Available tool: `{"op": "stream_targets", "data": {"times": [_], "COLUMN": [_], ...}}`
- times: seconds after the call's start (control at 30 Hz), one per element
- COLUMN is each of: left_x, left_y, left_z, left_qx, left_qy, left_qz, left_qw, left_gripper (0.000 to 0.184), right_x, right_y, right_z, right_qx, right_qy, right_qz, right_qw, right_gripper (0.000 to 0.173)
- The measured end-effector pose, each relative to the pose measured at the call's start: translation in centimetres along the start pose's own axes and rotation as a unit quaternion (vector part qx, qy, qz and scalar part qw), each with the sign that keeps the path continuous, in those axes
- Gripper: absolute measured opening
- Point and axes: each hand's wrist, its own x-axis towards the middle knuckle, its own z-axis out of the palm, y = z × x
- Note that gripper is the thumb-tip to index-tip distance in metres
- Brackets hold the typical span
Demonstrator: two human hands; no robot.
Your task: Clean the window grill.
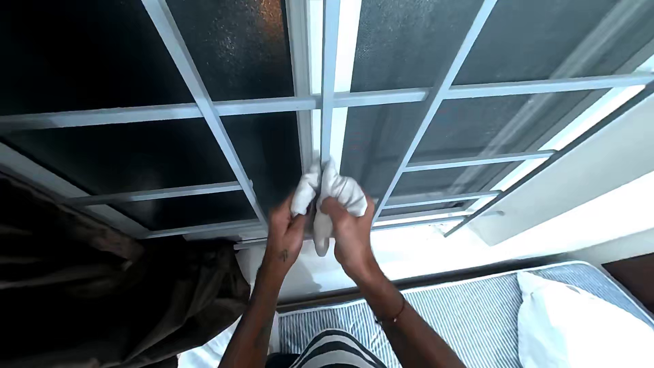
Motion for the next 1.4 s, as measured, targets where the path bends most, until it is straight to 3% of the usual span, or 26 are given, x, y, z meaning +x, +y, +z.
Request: {"op": "stream_targets", "data": {"times": [0.1,0.2,0.3,0.43,0.5,0.6,0.77,0.83,0.9,0.97,1.07,1.17,1.27,1.4], "left_x": [3.2,4.2,1.7,-2.2,-2.7,-1.9,3.9,5.5,4.6,3.2,-1.1,-4.7,-5.4,-2.1], "left_y": [3.9,4.9,2.7,-2.6,-3.3,-1.2,4.0,4.7,4.0,2.1,-2.0,-5.0,-4.7,-1.6], "left_z": [-0.4,0.5,1.2,2.1,2.2,1.8,1.2,1.1,0.5,0.3,0.5,2.1,2.6,2.0], "left_qx": [-0.053,-0.107,-0.085,-0.048,-0.049,-0.030,-0.091,-0.123,-0.138,-0.114,-0.019,0.012,-0.003,-0.041], "left_qy": [0.033,0.063,0.063,0.063,0.064,0.057,0.085,0.090,0.067,0.062,0.027,0.004,0.014,0.031], "left_qz": [0.073,0.076,0.037,-0.021,-0.038,-0.025,0.095,0.109,0.077,0.036,-0.056,-0.133,-0.122,-0.083], "left_qw": [0.995,0.989,0.994,0.997,0.996,0.998,0.988,0.982,0.985,0.991,0.998,0.991,0.992,0.995], "left_gripper": [0.025,0.025,0.031,0.024,0.022,0.023,0.023,0.023,0.026,0.026,0.033,0.037,0.035,0.029], "right_x": [2.3,2.6,1.5,0.0,-0.3,0.0,3.5,5.4,8.2,8.5,3.3,-0.9,-1.3,1.9], "right_y": [-4.5,-4.7,-1.1,5.8,6.9,4.2,-3.4,-4.0,-1.9,0.7,5.8,11.9,9.5,4.1], "right_z": [1.0,0.4,-1.4,-0.4,-0.2,-0.6,0.5,0.6,-0.1,-2.2,-5.6,-6.3,-5.9,-4.4], "right_qx": [0.028,0.008,0.005,-0.003,-0.007,-0.015,0.061,0.062,0.049,0.022,-0.065,-0.126,-0.126,-0.084], "right_qy": [-0.025,-0.057,-0.068,-0.015,0.000,-0.043,-0.067,-0.090,-0.123,-0.156,-0.192,-0.172,-0.172,-0.207], "right_qz": [-0.130,-0.178,-0.148,-0.098,-0.082,-0.113,-0.207,-0.261,-0.336,-0.312,-0.174,-0.138,-0.145,-0.190], "right_qw": [0.991,0.982,0.987,0.995,0.997,0.993,0.974,0.959,0.933,0.937,0.964,0.967,0.966,0.956], "right_gripper": [0.023,0.028,0.020,0.009,0.007,0.011,0.017,0.018,0.015,0.015,0.022,0.022,0.020,0.014]}}
